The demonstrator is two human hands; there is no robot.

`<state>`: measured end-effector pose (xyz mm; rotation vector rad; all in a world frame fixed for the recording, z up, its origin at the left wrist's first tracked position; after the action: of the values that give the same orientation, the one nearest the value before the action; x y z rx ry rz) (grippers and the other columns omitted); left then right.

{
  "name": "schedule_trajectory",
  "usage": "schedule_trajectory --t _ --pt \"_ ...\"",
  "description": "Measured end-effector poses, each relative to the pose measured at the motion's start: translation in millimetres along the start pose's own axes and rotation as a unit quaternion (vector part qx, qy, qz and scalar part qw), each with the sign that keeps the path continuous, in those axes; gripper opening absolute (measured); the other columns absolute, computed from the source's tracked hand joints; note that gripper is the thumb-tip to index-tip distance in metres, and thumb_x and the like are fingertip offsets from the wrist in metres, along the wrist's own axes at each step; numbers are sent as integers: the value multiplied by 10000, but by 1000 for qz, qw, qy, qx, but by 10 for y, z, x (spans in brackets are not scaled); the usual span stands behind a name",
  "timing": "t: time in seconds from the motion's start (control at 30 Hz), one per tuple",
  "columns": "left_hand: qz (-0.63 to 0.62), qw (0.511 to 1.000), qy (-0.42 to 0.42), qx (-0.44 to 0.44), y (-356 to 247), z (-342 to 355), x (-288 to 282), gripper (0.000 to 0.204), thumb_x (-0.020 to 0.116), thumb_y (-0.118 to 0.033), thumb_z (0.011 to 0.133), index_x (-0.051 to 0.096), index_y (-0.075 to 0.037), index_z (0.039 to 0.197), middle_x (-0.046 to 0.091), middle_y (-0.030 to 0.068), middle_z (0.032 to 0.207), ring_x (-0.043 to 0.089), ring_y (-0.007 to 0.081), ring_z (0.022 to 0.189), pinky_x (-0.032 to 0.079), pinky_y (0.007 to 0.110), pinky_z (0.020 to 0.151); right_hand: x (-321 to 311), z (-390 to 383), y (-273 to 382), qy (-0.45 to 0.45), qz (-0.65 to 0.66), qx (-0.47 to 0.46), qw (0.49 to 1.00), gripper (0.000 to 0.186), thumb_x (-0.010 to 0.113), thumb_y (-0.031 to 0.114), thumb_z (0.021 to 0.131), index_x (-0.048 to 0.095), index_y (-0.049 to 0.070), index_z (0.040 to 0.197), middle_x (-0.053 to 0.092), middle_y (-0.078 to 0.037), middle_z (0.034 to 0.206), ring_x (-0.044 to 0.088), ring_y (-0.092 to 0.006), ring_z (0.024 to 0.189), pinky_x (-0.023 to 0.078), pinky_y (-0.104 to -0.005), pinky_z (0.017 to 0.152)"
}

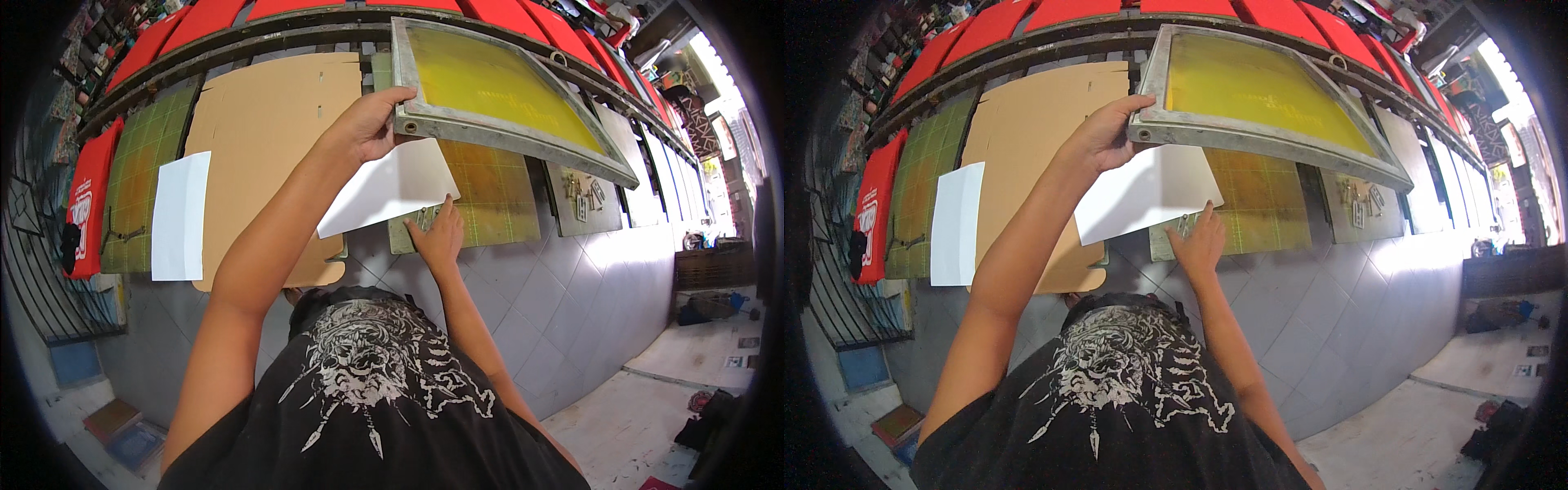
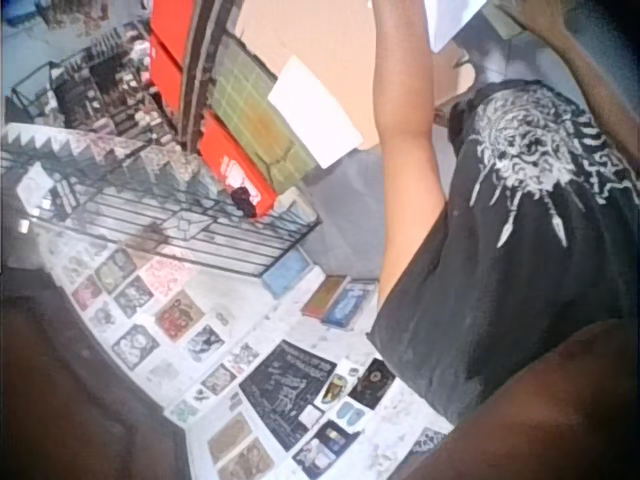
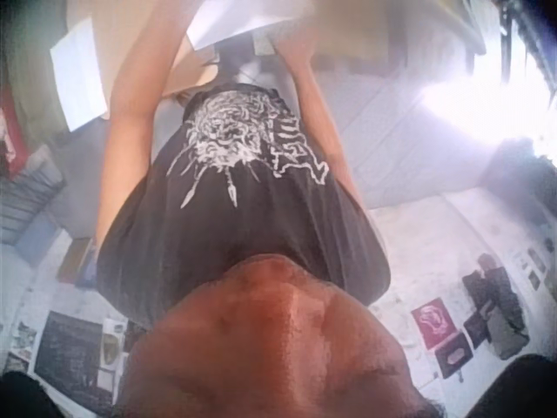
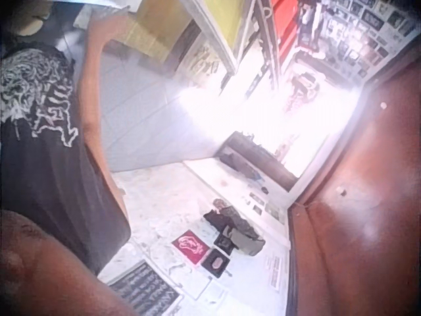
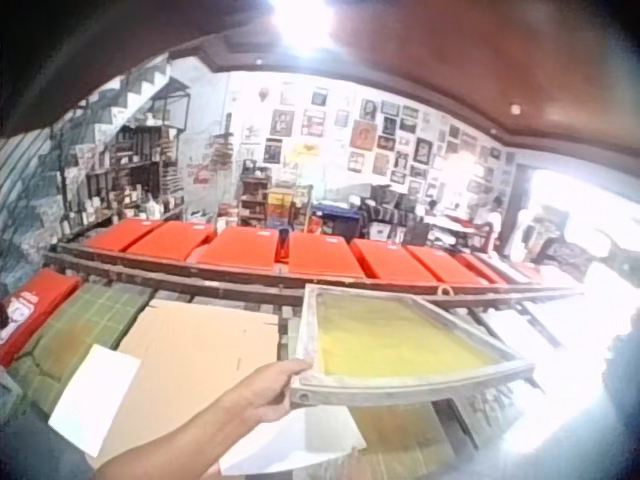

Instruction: The person places a piece of paper onto a printing table, lowers a screen printing frame over it, and turns small metal adjustment screws on the frame by hand to align it with the paper.

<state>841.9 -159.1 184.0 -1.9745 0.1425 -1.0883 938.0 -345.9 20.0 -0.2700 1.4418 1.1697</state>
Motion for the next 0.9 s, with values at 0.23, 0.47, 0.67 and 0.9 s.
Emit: schedule_trajectory --t 0.23,0.47,0.67,0.9 --pt "-20 999 32 6 -24 50 21 341 512 -170 982 487 86 1206 642 186 1118 689 266 956 592 417 885 -60 -29 -417 50 55 12 997 820 795 230 690 407 -44 1358 614 -240 1102 586 -386 1029 474 -473 889" --pt "-29 999 19 9 -19 8 39 285 537 -138 973 504 74 1160 642 160 1045 687 235 917 592 398 886 -56 -423 398 156 263 -52 951 667 771 178 702 490 -3 1280 662 -194 1053 646 -318 944 517 -407 854" --pt "-7 1000 1 10 -48 -3 105 306 507 -144 984 464 102 1161 610 191 1055 682 262 925 613 404 866 999 -541 2201 263 207 -393 856 646 737 244 760 497 30 1321 586 -212 1233 544 -390 1146 450 -454 983" --pt "5 1000 -12 -5 -2 32 -35 381 472 -155 995 406 128 1241 581 253 1139 676 303 979 608 409 886 1622 -807 2753 204 259 -379 865 531 562 339 934 483 -15 1322 535 -182 1302 526 -378 1160 404 -487 977"
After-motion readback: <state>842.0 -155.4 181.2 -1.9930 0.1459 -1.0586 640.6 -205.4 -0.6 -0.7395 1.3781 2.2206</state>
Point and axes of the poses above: each hand's wrist, its own z-axis towards the middle knuckle, its own x-axis out of the palm, y = z × x, the point moved 5 cm from there along z, towards the middle knuckle
